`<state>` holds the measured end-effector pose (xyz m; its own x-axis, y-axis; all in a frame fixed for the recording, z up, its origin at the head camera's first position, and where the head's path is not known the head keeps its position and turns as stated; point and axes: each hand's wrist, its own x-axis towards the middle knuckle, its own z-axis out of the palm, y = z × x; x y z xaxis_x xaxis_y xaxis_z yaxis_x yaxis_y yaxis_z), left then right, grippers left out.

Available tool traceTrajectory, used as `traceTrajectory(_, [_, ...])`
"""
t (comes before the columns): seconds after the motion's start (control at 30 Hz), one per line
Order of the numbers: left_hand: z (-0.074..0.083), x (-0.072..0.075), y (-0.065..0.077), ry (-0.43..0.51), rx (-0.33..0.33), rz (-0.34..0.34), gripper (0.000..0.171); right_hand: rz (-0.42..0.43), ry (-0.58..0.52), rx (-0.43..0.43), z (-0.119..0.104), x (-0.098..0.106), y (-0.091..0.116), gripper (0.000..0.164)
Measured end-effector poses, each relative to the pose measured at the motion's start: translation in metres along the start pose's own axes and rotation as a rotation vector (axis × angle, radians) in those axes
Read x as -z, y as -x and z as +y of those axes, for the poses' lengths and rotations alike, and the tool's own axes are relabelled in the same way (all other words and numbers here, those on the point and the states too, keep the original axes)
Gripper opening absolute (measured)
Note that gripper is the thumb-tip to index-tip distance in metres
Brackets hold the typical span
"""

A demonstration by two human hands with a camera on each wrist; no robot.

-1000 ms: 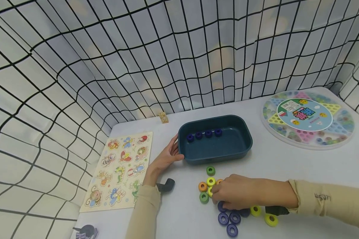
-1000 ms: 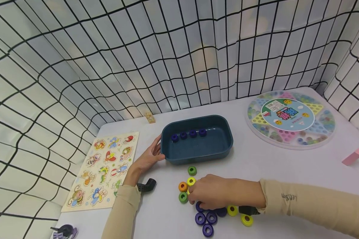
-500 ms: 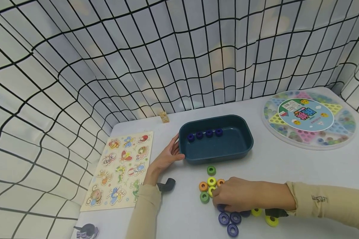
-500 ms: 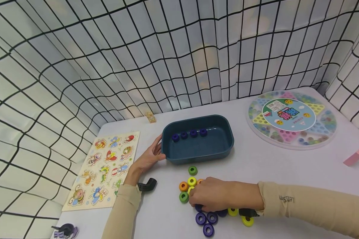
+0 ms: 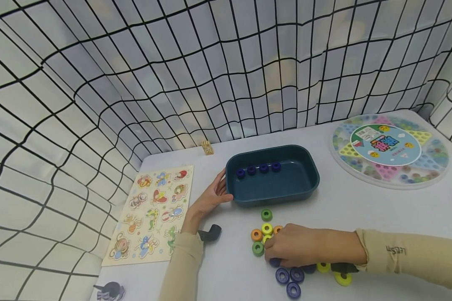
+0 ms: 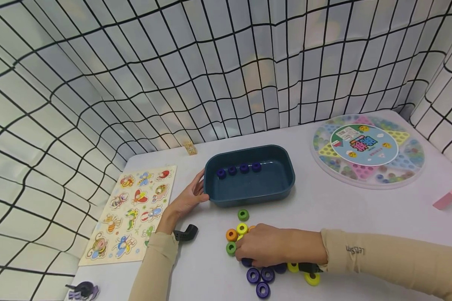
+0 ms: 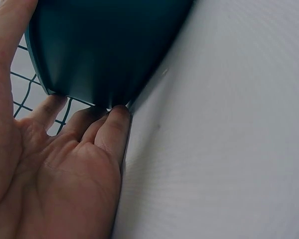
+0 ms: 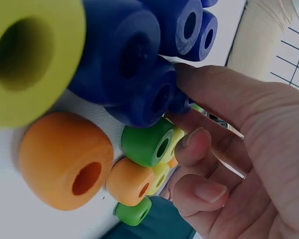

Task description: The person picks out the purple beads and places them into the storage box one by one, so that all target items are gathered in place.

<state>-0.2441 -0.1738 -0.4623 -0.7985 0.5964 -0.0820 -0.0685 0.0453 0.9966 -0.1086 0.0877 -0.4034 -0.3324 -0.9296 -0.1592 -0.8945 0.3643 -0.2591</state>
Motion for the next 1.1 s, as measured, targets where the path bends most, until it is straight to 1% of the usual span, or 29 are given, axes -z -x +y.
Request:
traceTrajectory(0.03, [-0.003,0.001,-0.001,0.0,-0.003,0.005,0.096,-0.002,-0.003,-0.002,0.0,0.0,0.0,0.021])
traceTrajectory(0.2, [-0.003,0.001,-0.002,-0.002,-0.016,0.017,0.094,-0.01,-0.027,-0.038,0.001,0.005,0.001,0.023])
traceTrajectory(0.37, [-0.003,0.001,-0.001,-0.003,-0.021,0.015,0.095,-0.013,-0.05,-0.078,0.001,0.015,0.004,0.027])
traceTrajectory(0.57, [-0.004,0.002,-0.001,-0.007,-0.021,0.008,0.094,-0.012,-0.084,-0.182,0.007,0.03,0.01,0.03])
traceTrajectory(0.67, [-0.004,0.002,-0.001,-0.006,-0.019,0.007,0.093,0.016,-0.101,-0.228,0.012,0.036,0.014,0.029])
traceTrajectory(0.8, [-0.003,0.002,-0.002,-0.017,-0.015,0.006,0.091,0.077,-0.12,-0.262,0.02,0.044,0.02,0.027])
traceTrajectory(0.93, [-0.003,0.001,-0.001,-0.024,-0.015,0.013,0.091,0.135,-0.103,-0.299,0.033,0.052,0.023,0.026])
traceTrajectory(1.1, [-0.002,-0.001,0.001,-0.024,-0.009,0.023,0.092,0.203,-0.06,-0.331,0.057,0.059,0.023,0.026])
